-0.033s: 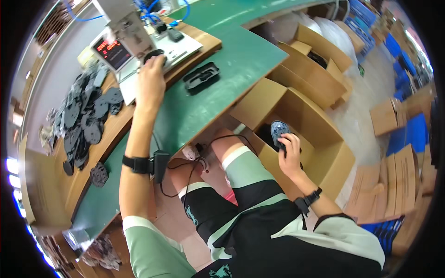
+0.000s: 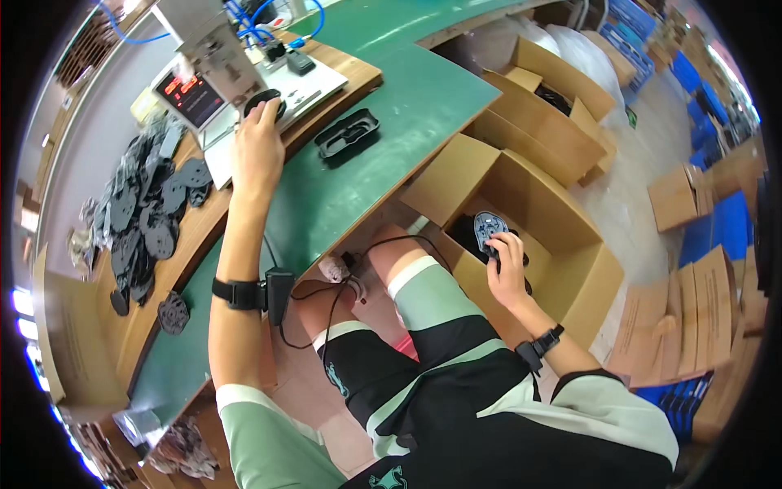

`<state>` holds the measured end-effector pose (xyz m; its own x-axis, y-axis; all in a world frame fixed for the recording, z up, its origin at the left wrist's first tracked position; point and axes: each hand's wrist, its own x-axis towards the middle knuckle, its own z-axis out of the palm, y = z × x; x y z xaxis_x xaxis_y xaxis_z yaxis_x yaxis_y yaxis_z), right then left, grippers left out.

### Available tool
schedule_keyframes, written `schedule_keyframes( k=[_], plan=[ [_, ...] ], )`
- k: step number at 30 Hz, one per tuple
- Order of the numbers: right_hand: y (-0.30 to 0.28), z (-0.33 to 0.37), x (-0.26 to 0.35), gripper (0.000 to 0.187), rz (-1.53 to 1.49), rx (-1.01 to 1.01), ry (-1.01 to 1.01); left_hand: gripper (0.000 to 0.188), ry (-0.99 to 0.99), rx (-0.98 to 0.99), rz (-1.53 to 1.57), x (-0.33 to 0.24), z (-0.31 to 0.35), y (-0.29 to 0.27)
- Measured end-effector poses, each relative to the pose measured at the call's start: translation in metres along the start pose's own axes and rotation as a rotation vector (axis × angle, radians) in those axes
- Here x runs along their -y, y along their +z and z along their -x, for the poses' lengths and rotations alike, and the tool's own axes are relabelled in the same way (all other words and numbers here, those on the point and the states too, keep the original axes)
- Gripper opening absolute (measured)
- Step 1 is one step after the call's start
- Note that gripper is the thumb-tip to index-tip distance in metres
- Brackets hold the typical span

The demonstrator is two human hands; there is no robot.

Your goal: Assembling components into a computer mouse bottom shell using a pneumatic press machine.

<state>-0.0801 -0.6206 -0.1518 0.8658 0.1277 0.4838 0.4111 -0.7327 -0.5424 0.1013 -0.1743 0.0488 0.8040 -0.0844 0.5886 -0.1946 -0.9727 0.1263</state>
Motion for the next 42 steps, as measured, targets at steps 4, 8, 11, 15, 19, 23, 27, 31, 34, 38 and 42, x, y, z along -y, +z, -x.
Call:
schedule_keyframes(
  k=[4,8,11,15,19,23,27,31,34,38,42],
  plan=[
    [0.046,0.021,-0.046,0.031,-0.047,0.030,0.158,0.040,0.065,0.018,-0.127,0.001,0.004,-0.011],
    [0.095,0.070,-0.119,0.021,-0.059,0.130,0.389,0.043,0.095,0.042,-0.108,0.002,0.003,-0.010],
    [0.117,0.094,-0.157,0.024,-0.040,0.307,0.599,0.047,0.108,-0.013,-0.148,0.008,0.005,-0.001],
    [0.123,0.083,-0.160,0.037,-0.064,0.449,0.695,0.046,0.079,-0.055,-0.087,0.004,0.008,-0.008],
    [0.101,0.077,-0.147,0.037,0.155,0.399,0.771,0.047,0.082,-0.064,-0.048,-0.005,0.007,-0.010],
    [0.044,-0.025,0.050,0.034,-0.409,0.146,0.408,0.054,-0.004,-0.078,-0.042,-0.007,0.010,-0.011],
    [-0.022,-0.120,0.182,0.034,-0.420,0.125,-0.268,0.057,-0.041,-0.064,0.052,-0.010,0.008,-0.016],
    [-0.007,-0.197,0.227,0.044,-0.333,0.058,-0.471,0.060,-0.047,-0.062,0.093,0.000,0.011,-0.011],
    [0.038,-0.247,0.246,0.059,-0.226,0.021,-0.567,0.069,-0.035,-0.084,0.093,0.011,0.004,-0.014],
    [0.098,-0.297,0.248,0.059,-0.014,-0.028,-0.664,0.085,-0.033,-0.103,0.161,0.005,0.005,-0.015],
    [0.144,-0.326,0.256,0.032,0.118,-0.030,-0.722,0.104,-0.086,-0.049,0.152,-0.004,0.003,-0.039]
  ],
)
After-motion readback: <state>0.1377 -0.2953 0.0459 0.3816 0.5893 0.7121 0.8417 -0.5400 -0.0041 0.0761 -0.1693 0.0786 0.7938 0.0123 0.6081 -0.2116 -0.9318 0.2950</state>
